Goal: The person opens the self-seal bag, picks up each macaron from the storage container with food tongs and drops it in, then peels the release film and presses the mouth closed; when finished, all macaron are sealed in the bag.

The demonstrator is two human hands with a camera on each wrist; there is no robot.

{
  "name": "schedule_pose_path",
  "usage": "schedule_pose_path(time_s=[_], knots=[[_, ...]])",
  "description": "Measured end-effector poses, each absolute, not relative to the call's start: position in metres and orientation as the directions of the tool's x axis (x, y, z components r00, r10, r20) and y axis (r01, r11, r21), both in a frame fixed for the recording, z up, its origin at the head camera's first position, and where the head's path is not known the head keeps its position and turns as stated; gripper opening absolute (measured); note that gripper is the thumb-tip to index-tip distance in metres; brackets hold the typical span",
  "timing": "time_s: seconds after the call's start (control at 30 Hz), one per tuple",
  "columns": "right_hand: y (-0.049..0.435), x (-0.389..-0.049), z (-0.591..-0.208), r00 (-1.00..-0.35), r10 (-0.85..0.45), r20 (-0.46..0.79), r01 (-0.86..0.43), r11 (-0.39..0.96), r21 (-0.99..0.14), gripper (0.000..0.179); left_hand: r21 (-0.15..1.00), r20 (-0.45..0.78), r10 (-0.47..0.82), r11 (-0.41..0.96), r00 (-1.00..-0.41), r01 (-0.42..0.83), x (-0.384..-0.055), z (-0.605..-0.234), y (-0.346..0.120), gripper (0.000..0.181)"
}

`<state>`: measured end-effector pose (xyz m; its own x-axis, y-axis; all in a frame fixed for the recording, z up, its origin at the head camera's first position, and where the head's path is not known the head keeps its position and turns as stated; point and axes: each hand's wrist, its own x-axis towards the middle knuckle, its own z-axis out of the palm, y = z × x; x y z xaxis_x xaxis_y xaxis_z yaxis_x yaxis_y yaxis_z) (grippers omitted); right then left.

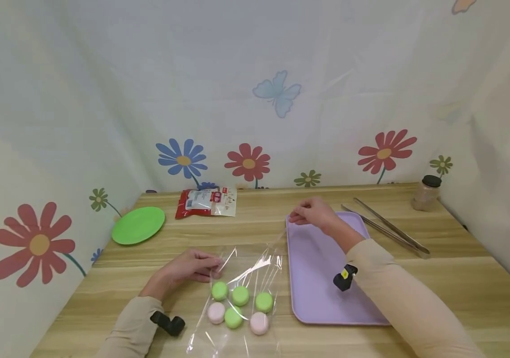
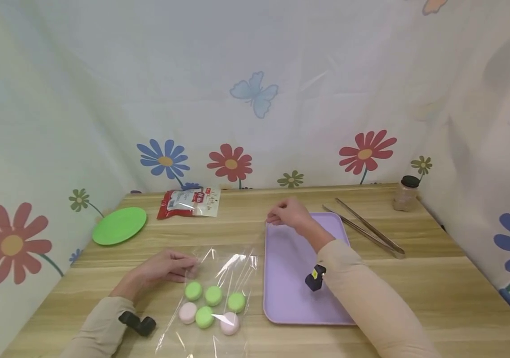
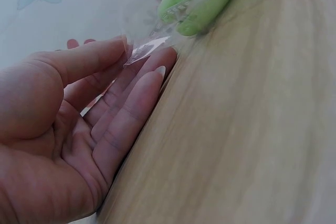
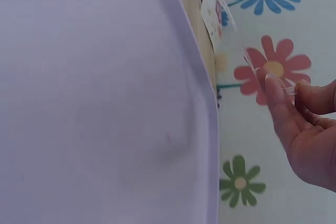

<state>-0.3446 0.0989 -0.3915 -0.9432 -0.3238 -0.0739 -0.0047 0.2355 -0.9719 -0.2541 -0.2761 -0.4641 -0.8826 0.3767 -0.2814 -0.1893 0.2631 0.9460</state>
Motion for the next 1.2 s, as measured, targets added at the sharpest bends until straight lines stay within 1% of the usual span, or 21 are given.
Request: schedule_pose_path(time_s=[0.27,0.4,0.57,0.67,0.77,0.87,0.93,1.1,1.2], knots=[[0.133,-0.342,-0.387,-0.973,-0.229,0.007,-0.087,0.342,-0.936,0.03,0.943,-0.286,0.371,0.275,-0.883,-0.189,-0.253,-0.459,-0.277,0.036],[0.144,-0.339,-0.385,-0.976,-0.209,0.053,-0.138,0.415,-0.899,0.03,0.938,-0.299,0.365,0.279,-0.881,-0.203,-0.254,-0.46,-0.276,0.037],[0.159,-0.337,-0.375,-0.975,-0.191,0.113,-0.205,0.581,-0.788,0.033,0.938,-0.298,0.369,0.285,-0.88,-0.199,-0.254,-0.46,-0.277,0.039],[0.169,-0.338,-0.371,-0.969,-0.19,0.157,-0.244,0.652,-0.718,0.034,0.937,-0.3,0.372,0.288,-0.879,-0.198,-0.255,-0.46,-0.277,0.039],[0.176,-0.336,-0.37,-0.952,-0.222,0.211,-0.307,0.676,-0.67,0.031,0.935,-0.303,0.371,0.295,-0.878,-0.199,-0.254,-0.459,-0.277,0.039],[0.182,-0.331,-0.372,-0.923,-0.274,0.271,-0.385,0.693,-0.61,0.024,0.934,-0.307,0.374,0.296,-0.875,-0.202,-0.254,-0.458,-0.277,0.04],[0.183,-0.326,-0.374,-0.901,-0.321,0.294,-0.434,0.712,-0.552,0.02,0.933,-0.31,0.378,0.296,-0.872,-0.203,-0.254,-0.458,-0.277,0.04],[0.184,-0.315,-0.386,-0.873,-0.435,0.219,-0.486,0.748,-0.452,0.014,0.934,-0.306,0.374,0.294,-0.876,-0.201,-0.254,-0.458,-0.276,0.04],[0.187,-0.311,-0.395,-0.866,-0.477,0.149,-0.493,0.768,-0.409,0.017,0.937,-0.3,0.372,0.29,-0.878,-0.197,-0.254,-0.459,-0.276,0.039]])
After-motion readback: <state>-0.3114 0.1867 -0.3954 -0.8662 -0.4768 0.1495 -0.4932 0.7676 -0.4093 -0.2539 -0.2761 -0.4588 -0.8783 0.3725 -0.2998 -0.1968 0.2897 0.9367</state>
